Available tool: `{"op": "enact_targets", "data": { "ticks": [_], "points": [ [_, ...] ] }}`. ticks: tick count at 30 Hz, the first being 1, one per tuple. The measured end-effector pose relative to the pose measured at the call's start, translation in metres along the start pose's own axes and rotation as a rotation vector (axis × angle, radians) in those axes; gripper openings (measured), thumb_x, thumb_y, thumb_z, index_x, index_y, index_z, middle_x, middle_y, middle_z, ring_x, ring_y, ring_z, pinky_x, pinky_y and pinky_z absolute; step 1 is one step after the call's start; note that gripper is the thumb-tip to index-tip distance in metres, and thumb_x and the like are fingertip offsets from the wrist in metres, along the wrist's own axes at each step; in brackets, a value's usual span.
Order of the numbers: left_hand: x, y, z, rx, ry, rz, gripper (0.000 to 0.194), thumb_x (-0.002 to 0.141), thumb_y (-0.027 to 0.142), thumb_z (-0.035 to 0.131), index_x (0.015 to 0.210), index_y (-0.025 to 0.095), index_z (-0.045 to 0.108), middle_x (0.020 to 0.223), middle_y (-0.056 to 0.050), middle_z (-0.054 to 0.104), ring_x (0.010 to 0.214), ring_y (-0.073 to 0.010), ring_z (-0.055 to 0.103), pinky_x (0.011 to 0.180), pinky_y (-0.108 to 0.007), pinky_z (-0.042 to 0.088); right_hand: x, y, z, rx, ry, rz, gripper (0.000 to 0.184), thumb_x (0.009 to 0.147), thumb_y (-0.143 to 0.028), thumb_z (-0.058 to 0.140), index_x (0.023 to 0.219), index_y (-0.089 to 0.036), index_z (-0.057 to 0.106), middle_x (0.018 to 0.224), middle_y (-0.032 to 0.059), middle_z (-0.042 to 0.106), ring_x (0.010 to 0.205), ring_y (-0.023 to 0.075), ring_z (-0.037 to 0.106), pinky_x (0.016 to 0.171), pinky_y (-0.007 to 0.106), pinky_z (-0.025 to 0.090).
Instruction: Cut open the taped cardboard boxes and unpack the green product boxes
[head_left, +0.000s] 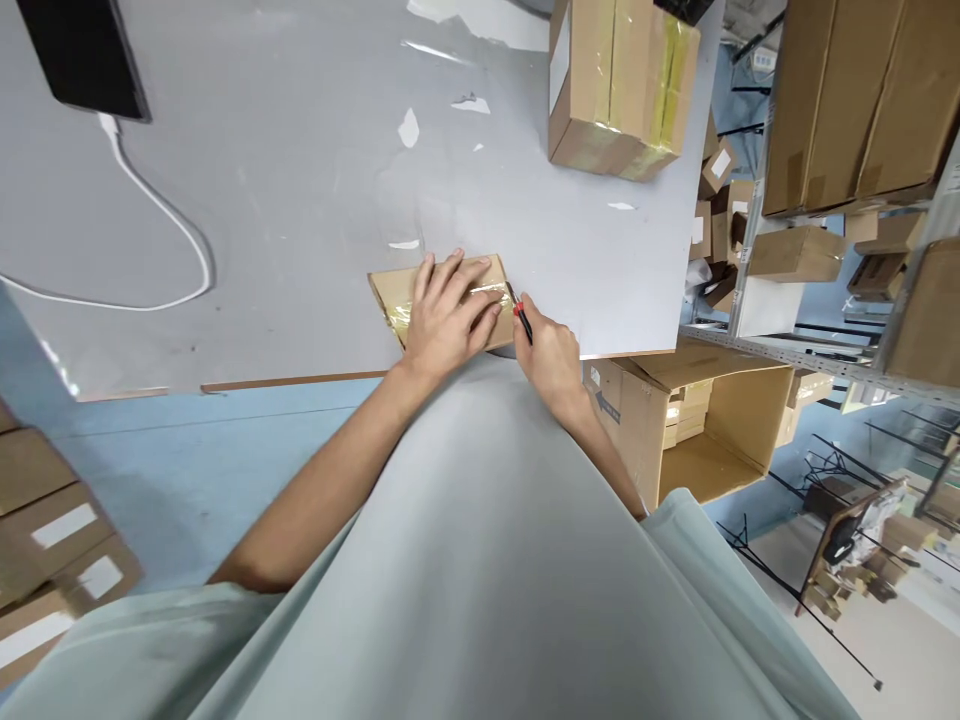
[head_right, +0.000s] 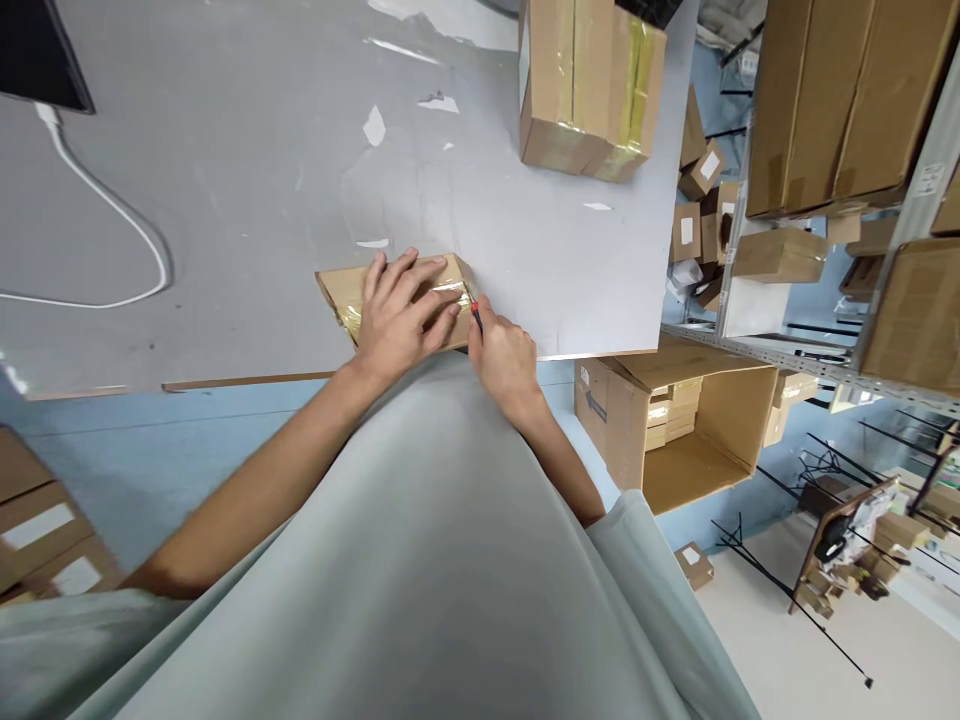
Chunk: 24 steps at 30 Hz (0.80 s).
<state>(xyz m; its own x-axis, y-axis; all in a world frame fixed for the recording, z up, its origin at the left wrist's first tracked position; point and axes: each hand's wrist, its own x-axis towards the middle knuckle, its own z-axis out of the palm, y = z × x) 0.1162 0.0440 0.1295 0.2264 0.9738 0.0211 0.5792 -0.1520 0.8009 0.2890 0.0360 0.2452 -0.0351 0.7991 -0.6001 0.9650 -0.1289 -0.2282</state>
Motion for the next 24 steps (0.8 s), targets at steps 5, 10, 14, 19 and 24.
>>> {"op": "enact_targets", "data": {
  "ticks": [5,10,14,19,24],
  "points": [
    [-0.001,-0.004,0.002,0.068,0.008,0.065,0.032,0.117,0.051,0.057,0.124,0.031,0.08,0.168,-0.003,0.068,0.17,-0.0348,0.048,0.146,-0.07,0.019,0.002,-0.009,0.001,-0.055,-0.014,0.034,0.054,0.125,-0.028,0.039,0.178,-0.018,0.048,0.135,0.0167,0.085,0.119,0.0308,0.083,0.104,0.038,0.06],
    [-0.002,-0.004,0.004,-0.001,0.021,0.056,0.033,0.117,0.052,0.056,0.131,0.035,0.08,0.168,-0.003,0.068,0.17,-0.035,0.047,0.146,-0.069,0.019,0.003,-0.034,0.007,-0.116,0.017,0.127,0.055,0.124,-0.024,0.038,0.178,-0.013,0.044,0.132,0.0227,0.083,0.115,0.032,0.084,0.1,0.041,0.065],
    [-0.004,-0.006,0.01,-0.087,0.034,0.039,0.034,0.114,0.052,0.06,0.14,0.038,0.077,0.17,-0.004,0.066,0.172,-0.0375,0.044,0.146,-0.07,0.019,0.007,-0.051,0.007,-0.137,0.039,0.175,0.057,0.122,-0.022,0.047,0.178,-0.013,0.043,0.133,0.025,0.081,0.117,0.0331,0.084,0.099,0.043,0.067],
    [-0.006,-0.006,0.014,-0.129,0.034,0.054,0.032,0.114,0.049,0.061,0.139,0.036,0.077,0.17,-0.006,0.065,0.171,-0.0382,0.045,0.146,-0.07,0.02,-0.002,-0.06,-0.002,-0.16,0.016,0.248,0.045,0.122,-0.018,0.036,0.162,-0.012,0.057,0.125,0.0236,0.084,0.116,0.0315,0.085,0.098,0.041,0.067],
    [-0.006,-0.003,0.012,-0.145,0.023,0.069,0.032,0.115,0.045,0.06,0.139,0.034,0.077,0.172,-0.006,0.064,0.171,-0.038,0.044,0.146,-0.07,0.02,-0.009,-0.066,-0.003,-0.174,0.012,0.302,0.041,0.123,-0.02,0.032,0.151,-0.013,0.062,0.131,0.025,0.083,0.12,0.0311,0.084,0.098,0.039,0.065]
  ]
}}
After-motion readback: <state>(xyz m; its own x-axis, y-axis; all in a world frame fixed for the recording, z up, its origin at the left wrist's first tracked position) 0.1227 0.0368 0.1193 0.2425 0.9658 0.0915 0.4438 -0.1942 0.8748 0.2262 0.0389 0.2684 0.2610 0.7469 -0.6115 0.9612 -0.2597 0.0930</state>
